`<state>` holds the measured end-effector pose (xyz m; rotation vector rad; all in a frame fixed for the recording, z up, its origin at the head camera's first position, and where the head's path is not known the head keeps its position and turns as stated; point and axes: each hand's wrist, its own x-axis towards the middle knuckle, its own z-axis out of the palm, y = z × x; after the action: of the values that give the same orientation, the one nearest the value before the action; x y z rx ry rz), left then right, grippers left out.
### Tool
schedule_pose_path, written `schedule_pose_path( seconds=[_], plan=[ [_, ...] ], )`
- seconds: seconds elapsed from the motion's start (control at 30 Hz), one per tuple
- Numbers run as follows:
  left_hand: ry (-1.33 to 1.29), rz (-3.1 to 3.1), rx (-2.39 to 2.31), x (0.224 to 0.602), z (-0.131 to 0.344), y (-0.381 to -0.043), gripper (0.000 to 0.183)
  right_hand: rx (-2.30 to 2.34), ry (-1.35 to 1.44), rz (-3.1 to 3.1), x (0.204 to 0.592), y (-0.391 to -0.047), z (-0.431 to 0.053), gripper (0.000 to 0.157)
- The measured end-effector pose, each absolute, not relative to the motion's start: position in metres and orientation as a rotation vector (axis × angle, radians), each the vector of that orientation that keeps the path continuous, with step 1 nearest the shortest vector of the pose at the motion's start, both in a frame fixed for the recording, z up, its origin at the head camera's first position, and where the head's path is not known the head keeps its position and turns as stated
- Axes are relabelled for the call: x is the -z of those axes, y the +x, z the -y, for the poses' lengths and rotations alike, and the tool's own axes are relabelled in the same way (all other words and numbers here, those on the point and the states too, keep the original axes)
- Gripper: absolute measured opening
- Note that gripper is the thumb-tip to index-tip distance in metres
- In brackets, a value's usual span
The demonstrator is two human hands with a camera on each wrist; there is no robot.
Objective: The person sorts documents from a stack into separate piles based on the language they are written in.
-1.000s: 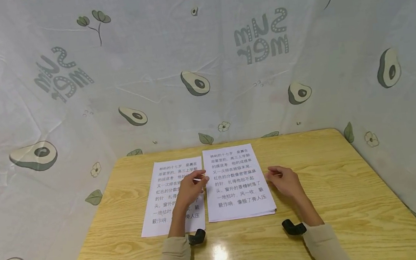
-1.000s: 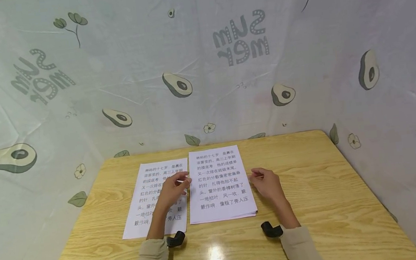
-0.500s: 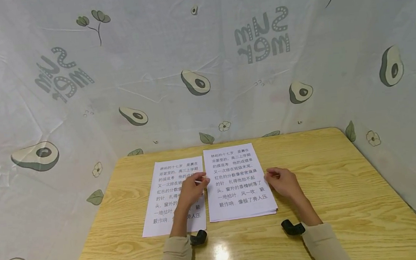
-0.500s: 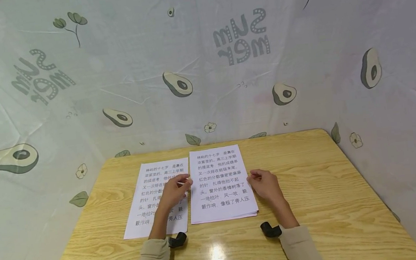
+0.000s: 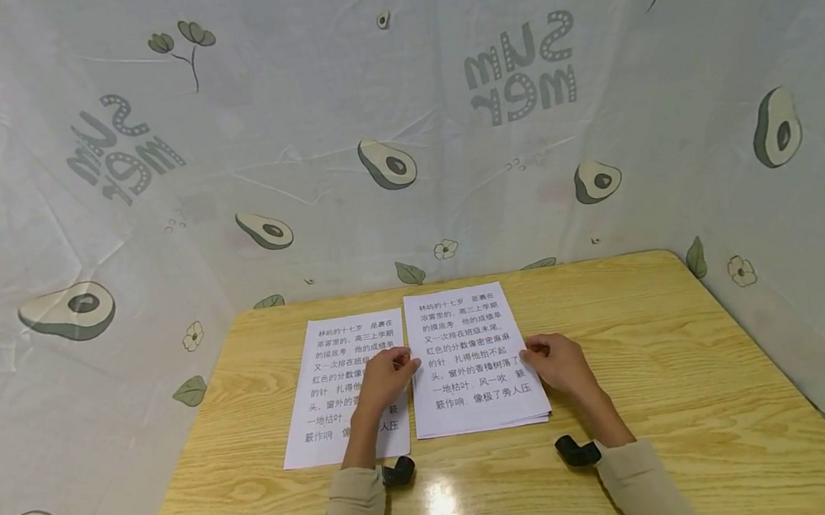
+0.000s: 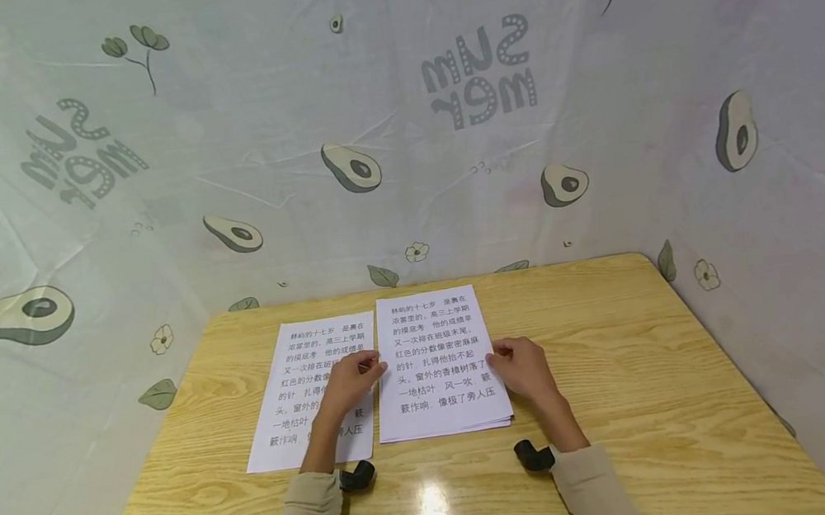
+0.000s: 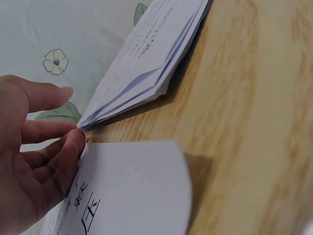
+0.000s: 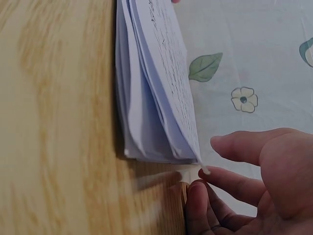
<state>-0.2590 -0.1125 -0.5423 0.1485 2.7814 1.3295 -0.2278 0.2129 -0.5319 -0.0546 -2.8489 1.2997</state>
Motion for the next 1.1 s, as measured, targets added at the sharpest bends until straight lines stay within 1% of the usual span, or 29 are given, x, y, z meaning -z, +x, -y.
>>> schedule_pose_path(
  seconds=[0.13,0.4,0.77,0.87,1.0,1.1],
  plan=[
    [0.132,-2.781,-1.319,0.5445,0.1115,-0.2605,0.029,-1.295,-0.041,2.844,0.5327,-0.228,-0.2121,0.038],
    [0.149,-2.769,-1.34,0.5433,0.1118,-0.2585,0.038,-1.3,-0.029,2.856,0.5321,-0.2267,-0.2103,0.037],
    [0.146,-2.773,-1.35,0.5394,0.1116,-0.2579,0.035,-1.273,-0.032,2.869,0.5311,-0.2277,-0.2089,0.038],
    [0.131,-2.765,-1.355,0.539,0.1116,-0.2573,0.03,-1.283,-0.037,2.872,0.5293,-0.2265,-0.2081,0.038],
    [0.12,-2.757,-1.379,0.5396,0.1117,-0.2569,0.034,-1.31,-0.024,2.864,0.5277,-0.224,-0.2066,0.038],
    [0.113,-2.746,-1.419,0.5406,0.111,-0.257,0.04,-1.315,-0.006,2.848,0.5279,-0.2232,-0.2052,0.04]
  ],
)
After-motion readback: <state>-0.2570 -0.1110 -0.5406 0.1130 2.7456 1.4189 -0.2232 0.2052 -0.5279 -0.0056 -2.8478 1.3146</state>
